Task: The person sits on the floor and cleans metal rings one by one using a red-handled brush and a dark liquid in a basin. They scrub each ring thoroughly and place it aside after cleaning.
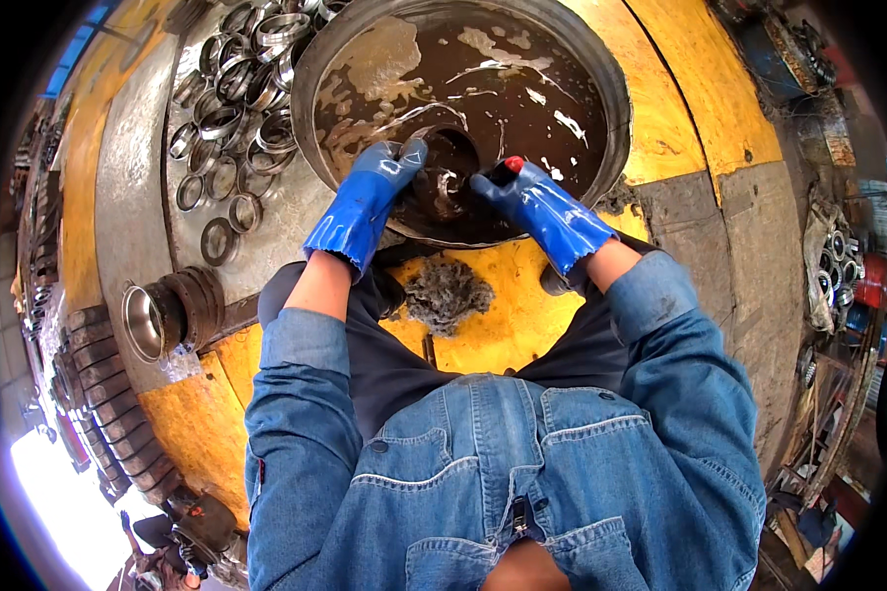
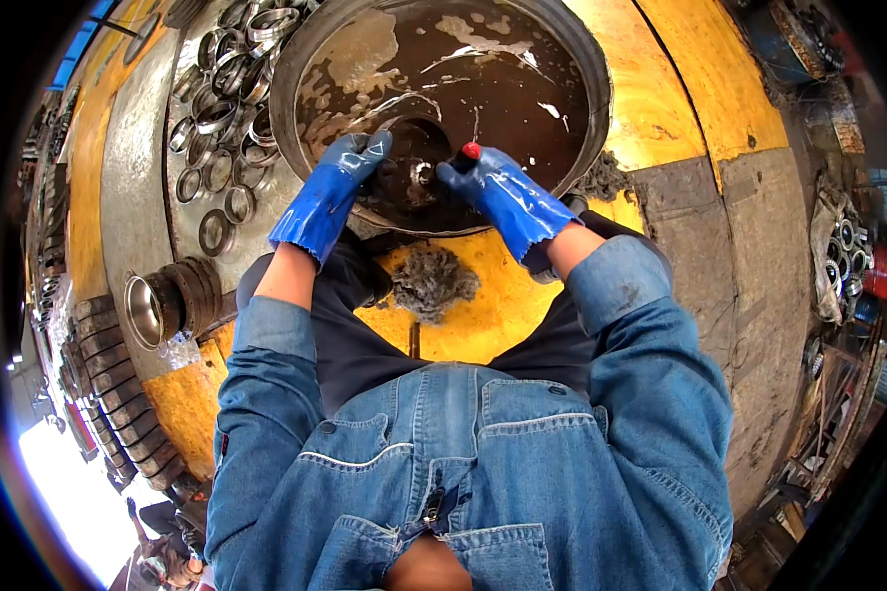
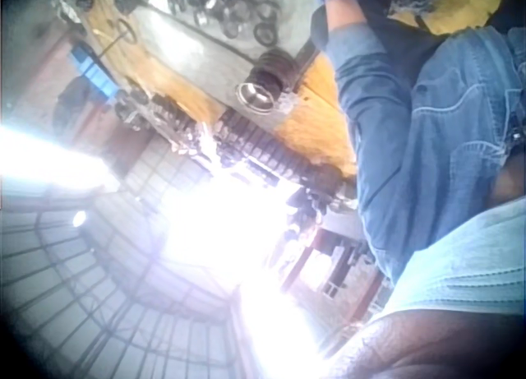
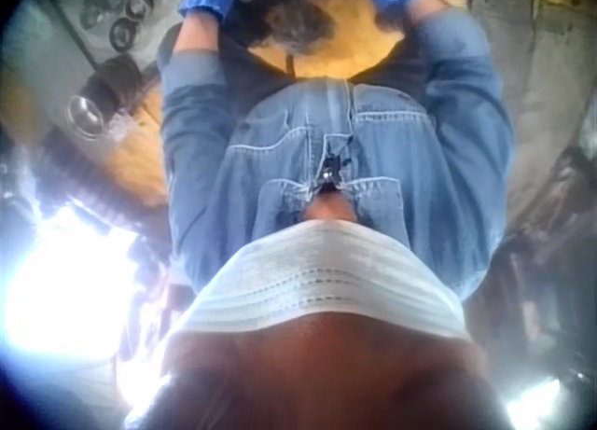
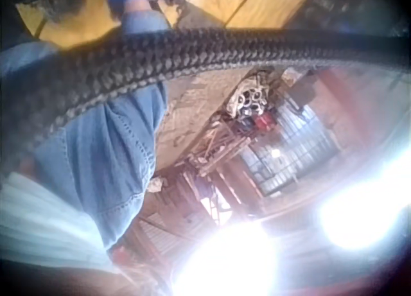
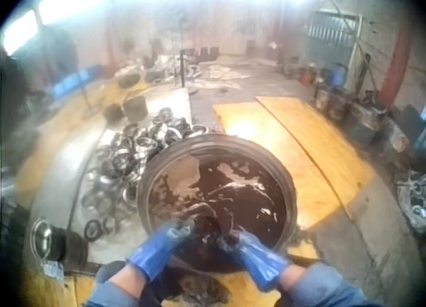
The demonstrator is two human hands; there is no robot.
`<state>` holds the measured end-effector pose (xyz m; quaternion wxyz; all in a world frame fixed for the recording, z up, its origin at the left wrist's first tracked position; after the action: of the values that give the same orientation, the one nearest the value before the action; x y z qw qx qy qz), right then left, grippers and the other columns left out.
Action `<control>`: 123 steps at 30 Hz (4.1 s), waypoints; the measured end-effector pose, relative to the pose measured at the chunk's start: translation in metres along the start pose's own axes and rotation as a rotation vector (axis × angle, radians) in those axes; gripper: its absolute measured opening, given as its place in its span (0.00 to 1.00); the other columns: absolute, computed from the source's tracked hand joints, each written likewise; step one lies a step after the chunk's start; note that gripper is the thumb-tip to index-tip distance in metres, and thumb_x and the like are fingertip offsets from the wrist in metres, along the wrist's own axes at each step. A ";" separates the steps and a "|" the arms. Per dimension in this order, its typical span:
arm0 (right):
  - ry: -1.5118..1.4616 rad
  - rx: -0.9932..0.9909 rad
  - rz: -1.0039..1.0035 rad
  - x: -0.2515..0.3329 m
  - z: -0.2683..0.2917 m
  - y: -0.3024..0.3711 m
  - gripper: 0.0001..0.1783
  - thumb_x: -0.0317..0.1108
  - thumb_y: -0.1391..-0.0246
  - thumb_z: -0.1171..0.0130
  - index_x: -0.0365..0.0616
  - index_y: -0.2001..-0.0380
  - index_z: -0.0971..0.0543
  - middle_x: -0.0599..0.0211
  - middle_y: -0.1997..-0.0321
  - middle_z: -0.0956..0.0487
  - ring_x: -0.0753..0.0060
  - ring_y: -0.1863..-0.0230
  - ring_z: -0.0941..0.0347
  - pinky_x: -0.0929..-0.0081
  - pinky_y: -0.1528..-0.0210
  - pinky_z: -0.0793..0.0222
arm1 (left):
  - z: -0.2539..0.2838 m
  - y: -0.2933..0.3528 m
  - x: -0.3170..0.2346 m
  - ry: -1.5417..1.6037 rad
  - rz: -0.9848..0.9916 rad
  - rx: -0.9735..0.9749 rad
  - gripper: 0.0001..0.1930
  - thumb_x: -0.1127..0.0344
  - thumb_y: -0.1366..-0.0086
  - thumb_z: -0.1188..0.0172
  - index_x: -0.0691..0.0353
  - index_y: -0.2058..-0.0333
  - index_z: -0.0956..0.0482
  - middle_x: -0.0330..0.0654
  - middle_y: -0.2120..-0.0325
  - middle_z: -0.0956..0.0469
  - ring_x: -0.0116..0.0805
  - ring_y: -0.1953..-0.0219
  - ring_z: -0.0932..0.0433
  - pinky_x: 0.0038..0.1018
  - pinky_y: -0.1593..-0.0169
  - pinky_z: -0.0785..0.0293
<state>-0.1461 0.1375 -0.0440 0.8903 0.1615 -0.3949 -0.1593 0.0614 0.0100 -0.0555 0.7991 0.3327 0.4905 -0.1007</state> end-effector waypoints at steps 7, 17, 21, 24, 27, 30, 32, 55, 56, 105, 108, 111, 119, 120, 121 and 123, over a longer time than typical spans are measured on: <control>-0.809 0.153 -0.302 0.055 0.006 0.051 0.18 0.48 0.37 0.36 0.46 0.56 0.14 0.59 0.67 0.14 0.67 0.68 0.18 0.70 0.66 0.24 | 0.008 -0.005 0.002 -0.234 -0.027 -0.045 0.36 0.35 0.33 0.39 0.71 0.55 0.15 0.59 0.61 0.14 0.53 0.56 0.15 0.42 0.50 0.23; -1.153 0.075 -0.409 0.013 -0.031 0.000 0.16 0.49 0.32 0.41 0.49 0.60 0.16 0.67 0.73 0.18 0.72 0.75 0.24 0.73 0.71 0.25 | 0.003 0.004 -0.025 -0.435 0.006 -0.034 0.36 0.34 0.35 0.43 0.68 0.56 0.14 0.62 0.55 0.16 0.60 0.49 0.18 0.45 0.45 0.24; -0.110 -0.080 -0.169 0.016 -0.004 0.020 0.25 0.57 0.37 0.38 0.44 0.64 0.12 0.56 0.68 0.14 0.67 0.68 0.19 0.66 0.62 0.25 | -0.003 0.000 -0.019 -0.349 0.030 0.015 0.36 0.33 0.35 0.44 0.67 0.54 0.14 0.62 0.53 0.16 0.59 0.47 0.18 0.44 0.43 0.24; 0.372 -0.110 0.069 0.027 0.000 0.011 0.20 0.55 0.42 0.37 0.52 0.59 0.15 0.53 0.59 0.14 0.49 0.50 0.17 0.55 0.50 0.21 | 0.003 -0.004 -0.011 -0.381 0.053 -0.028 0.36 0.33 0.35 0.44 0.67 0.53 0.14 0.61 0.52 0.17 0.59 0.47 0.18 0.44 0.43 0.24; 0.794 0.013 0.132 0.044 0.012 -0.009 0.15 0.46 0.35 0.43 0.54 0.51 0.19 0.64 0.53 0.13 0.54 0.56 0.14 0.59 0.56 0.19 | 0.000 -0.004 -0.013 -0.352 0.043 -0.031 0.36 0.33 0.36 0.44 0.66 0.53 0.14 0.61 0.52 0.17 0.59 0.46 0.18 0.44 0.43 0.24; 0.970 -0.325 0.535 0.071 0.004 0.006 0.20 0.44 0.39 0.38 0.56 0.45 0.20 0.56 0.43 0.18 0.60 0.70 0.15 0.58 0.72 0.21 | 0.000 0.004 -0.021 -0.371 0.029 -0.065 0.37 0.32 0.36 0.43 0.66 0.53 0.14 0.61 0.52 0.16 0.59 0.47 0.18 0.45 0.43 0.24; 0.919 -0.468 0.929 0.071 0.002 0.010 0.23 0.40 0.39 0.40 0.52 0.41 0.24 0.56 0.43 0.20 0.63 0.75 0.16 0.58 0.80 0.24 | 0.000 0.001 -0.022 -0.421 0.028 -0.078 0.38 0.31 0.37 0.43 0.66 0.53 0.14 0.61 0.53 0.16 0.59 0.47 0.18 0.45 0.44 0.23; -1.038 0.145 -0.374 0.037 0.008 0.001 0.18 0.50 0.37 0.34 0.47 0.58 0.17 0.66 0.74 0.18 0.73 0.75 0.23 0.73 0.72 0.25 | -0.007 0.002 -0.036 -0.549 -0.022 -0.094 0.35 0.31 0.34 0.43 0.63 0.58 0.12 0.58 0.61 0.14 0.56 0.55 0.15 0.44 0.49 0.22; -1.245 0.155 -0.483 0.016 0.005 -0.020 0.14 0.49 0.36 0.36 0.51 0.61 0.18 0.67 0.77 0.21 0.73 0.78 0.26 0.74 0.76 0.28 | -0.011 0.002 -0.038 -0.554 -0.017 -0.099 0.35 0.30 0.34 0.43 0.63 0.57 0.12 0.58 0.60 0.14 0.56 0.54 0.15 0.44 0.49 0.22; -0.588 0.112 -0.181 0.049 0.022 0.038 0.26 0.52 0.39 0.34 0.39 0.52 0.15 0.70 0.67 0.16 0.73 0.66 0.21 0.72 0.60 0.26 | -0.007 0.006 -0.037 -0.613 0.017 -0.098 0.37 0.32 0.33 0.47 0.66 0.53 0.15 0.62 0.54 0.16 0.59 0.47 0.18 0.45 0.41 0.25; -0.033 -0.070 -0.096 0.014 0.008 0.002 0.24 0.55 0.41 0.34 0.44 0.56 0.15 0.59 0.67 0.14 0.61 0.65 0.17 0.64 0.60 0.24 | -0.007 0.009 -0.037 -0.586 0.014 -0.088 0.36 0.32 0.33 0.45 0.66 0.55 0.15 0.61 0.58 0.15 0.59 0.50 0.17 0.45 0.44 0.24; 0.354 -0.189 0.209 0.022 -0.001 -0.005 0.21 0.56 0.42 0.35 0.48 0.64 0.17 0.55 0.66 0.15 0.49 0.61 0.17 0.57 0.59 0.22 | -0.008 0.018 -0.044 -0.492 0.026 -0.042 0.34 0.34 0.34 0.41 0.65 0.55 0.15 0.60 0.60 0.15 0.57 0.53 0.16 0.43 0.47 0.23; -0.271 0.076 0.080 0.012 -0.001 0.001 0.23 0.57 0.41 0.38 0.49 0.59 0.12 0.58 0.64 0.12 0.59 0.62 0.16 0.64 0.59 0.23 | -0.042 0.070 -0.055 -0.786 0.042 -0.393 0.43 0.36 0.34 0.45 0.64 0.31 0.33 0.61 0.43 0.20 0.61 0.43 0.20 0.46 0.38 0.25; -0.501 0.142 0.031 0.014 0.002 0.013 0.23 0.56 0.41 0.37 0.47 0.59 0.13 0.60 0.65 0.12 0.63 0.64 0.17 0.67 0.61 0.24 | -0.043 0.071 -0.057 -0.804 0.065 -0.386 0.43 0.36 0.34 0.45 0.64 0.32 0.32 0.61 0.44 0.20 0.61 0.43 0.20 0.46 0.38 0.25; -0.732 0.211 -0.014 0.018 0.008 0.026 0.23 0.56 0.41 0.37 0.46 0.59 0.13 0.63 0.66 0.13 0.67 0.66 0.17 0.69 0.63 0.25 | -0.042 0.071 -0.058 -0.822 0.089 -0.381 0.42 0.36 0.34 0.45 0.64 0.32 0.32 0.61 0.44 0.20 0.60 0.44 0.20 0.46 0.38 0.25; -0.863 0.286 -0.113 0.017 0.027 0.044 0.22 0.52 0.37 0.39 0.44 0.57 0.13 0.71 0.70 0.16 0.79 0.71 0.25 0.79 0.69 0.34 | -0.043 0.064 -0.072 -0.821 0.086 -0.298 0.39 0.38 0.34 0.43 0.66 0.37 0.27 0.64 0.49 0.18 0.61 0.45 0.19 0.45 0.39 0.25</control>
<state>-0.1485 0.1659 0.0022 0.6027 0.2231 -0.7384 -0.2043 0.0256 0.0735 0.0206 0.9705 0.1662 0.1273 -0.1193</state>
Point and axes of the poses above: each hand's wrist, its own y-axis away from the middle knuckle, its own z-axis out of the back of the hand, x = y × z, the point moved 5 cm from there along -y, towards the middle knuckle
